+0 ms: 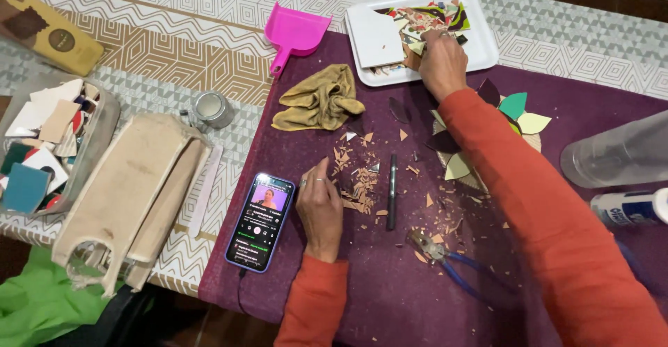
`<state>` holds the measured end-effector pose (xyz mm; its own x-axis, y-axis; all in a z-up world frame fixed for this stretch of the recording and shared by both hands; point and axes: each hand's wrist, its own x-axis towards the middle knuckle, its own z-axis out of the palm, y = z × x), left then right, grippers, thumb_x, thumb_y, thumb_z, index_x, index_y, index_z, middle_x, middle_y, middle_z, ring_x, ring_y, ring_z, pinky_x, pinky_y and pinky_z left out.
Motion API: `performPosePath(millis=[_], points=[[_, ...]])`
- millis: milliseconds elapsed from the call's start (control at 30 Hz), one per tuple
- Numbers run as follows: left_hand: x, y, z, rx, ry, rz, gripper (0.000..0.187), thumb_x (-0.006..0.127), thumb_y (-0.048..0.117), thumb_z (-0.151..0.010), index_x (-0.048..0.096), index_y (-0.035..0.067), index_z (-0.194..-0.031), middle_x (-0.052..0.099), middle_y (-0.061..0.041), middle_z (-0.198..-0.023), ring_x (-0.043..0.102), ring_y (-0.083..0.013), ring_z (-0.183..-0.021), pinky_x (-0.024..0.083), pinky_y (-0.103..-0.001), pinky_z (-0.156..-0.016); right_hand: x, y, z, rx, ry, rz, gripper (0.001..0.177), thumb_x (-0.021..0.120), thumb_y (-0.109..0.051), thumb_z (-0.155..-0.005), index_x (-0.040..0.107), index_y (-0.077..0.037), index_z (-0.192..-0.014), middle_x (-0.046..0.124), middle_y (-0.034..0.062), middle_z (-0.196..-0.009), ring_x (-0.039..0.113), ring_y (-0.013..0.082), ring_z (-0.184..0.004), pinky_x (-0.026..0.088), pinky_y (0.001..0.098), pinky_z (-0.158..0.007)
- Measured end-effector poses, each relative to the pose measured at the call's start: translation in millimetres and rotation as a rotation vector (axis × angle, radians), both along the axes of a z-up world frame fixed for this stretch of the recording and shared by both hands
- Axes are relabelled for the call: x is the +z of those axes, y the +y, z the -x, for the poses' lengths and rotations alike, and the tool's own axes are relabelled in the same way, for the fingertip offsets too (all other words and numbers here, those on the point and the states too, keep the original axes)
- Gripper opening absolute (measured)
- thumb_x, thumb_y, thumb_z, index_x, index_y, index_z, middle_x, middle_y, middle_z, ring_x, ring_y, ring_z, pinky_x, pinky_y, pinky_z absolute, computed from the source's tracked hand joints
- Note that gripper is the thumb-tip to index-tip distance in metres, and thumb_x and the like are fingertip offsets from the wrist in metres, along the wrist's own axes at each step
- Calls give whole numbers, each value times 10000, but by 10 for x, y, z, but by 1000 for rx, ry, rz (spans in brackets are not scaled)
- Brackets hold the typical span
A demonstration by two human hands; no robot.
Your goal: The recorder is crafting a mosaic flower by cutting material scraps with pliers and sanding the edges of the pieces.
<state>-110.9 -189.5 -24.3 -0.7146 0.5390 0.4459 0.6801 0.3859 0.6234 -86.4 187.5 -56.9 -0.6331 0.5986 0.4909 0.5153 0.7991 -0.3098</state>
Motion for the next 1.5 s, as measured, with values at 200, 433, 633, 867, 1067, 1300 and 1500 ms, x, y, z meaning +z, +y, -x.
performPosePath(millis=[200, 433, 633, 867, 1067, 1300, 1500], points=[[182, 209, 61, -98, 47, 83, 299, 623, -105, -842, 714, -48, -1120, 728, -203, -1143, 696, -367, -1052, 548, -446, -928, 361, -403, -211, 63, -17, 112, 129, 703, -43, -938, 780, -50, -1042, 737, 211, -923, 702, 421, -821, 541, 528, -725], [-7, 811, 521, -102, -30, 223, 354, 614, -171, -830, 748, -44, -1132, 736, -232, -1088, 728, -352, -931, 575, -430, -847, 263, -1027, -264, 195, -101, 356, 232, 690, -37, -876, 787, -83, -1082, 766, 156, -963, 747, 320, -787, 593, 456, -814], [25, 1096, 391, -195, 69, 207, 310, 689, -42, -844, 723, -49, -1151, 701, -226, -1163, 690, -387, -945, 539, -478, -873, 288, -1344, -274, -14, -142, 59, 233, 787, -151, -787, 762, 9, -955, 712, 218, -988, 685, 395, -917, 555, 500, -722], [-262, 1144, 507, -142, -41, 279, 501, 756, -6, -709, 701, -28, -1207, 664, -226, -1096, 659, -388, -964, 522, -478, -864, 204, -1120, -353, 20, -155, 150, 192, 777, -138, -754, 747, -20, -902, 708, 209, -924, 687, 395, -869, 547, 518, -734], [-284, 816, 780, -220, -327, 180, 325, 715, -44, -766, 772, 18, -1080, 747, -169, -941, 748, -277, -827, 585, -384, -782, 141, -975, -451, 54, -171, 79, 212, 749, -87, -796, 789, -69, -1003, 707, 215, -881, 686, 394, -858, 549, 516, -742], [96, 460, 859, -125, -593, 130, 196, 699, 12, -821, 766, 12, -1005, 782, -127, -856, 758, -190, -755, 586, -338, -705, 341, -1509, -409, 448, -131, 214, 254, 743, -79, -782, 791, -20, -1024, 736, 123, -1035, 643, 297, -925, 570, 426, -785], [-154, 262, 902, -84, -503, 41, 208, 617, 24, -881, 718, -2, -1061, 751, -128, -820, 719, -198, -725, 558, -349, -672, 383, -1733, -384, 471, -285, 298, 179, 784, -141, -828, 775, -37, -974, 700, 117, -962, 629, 304, -936, 551, 431, -788]])
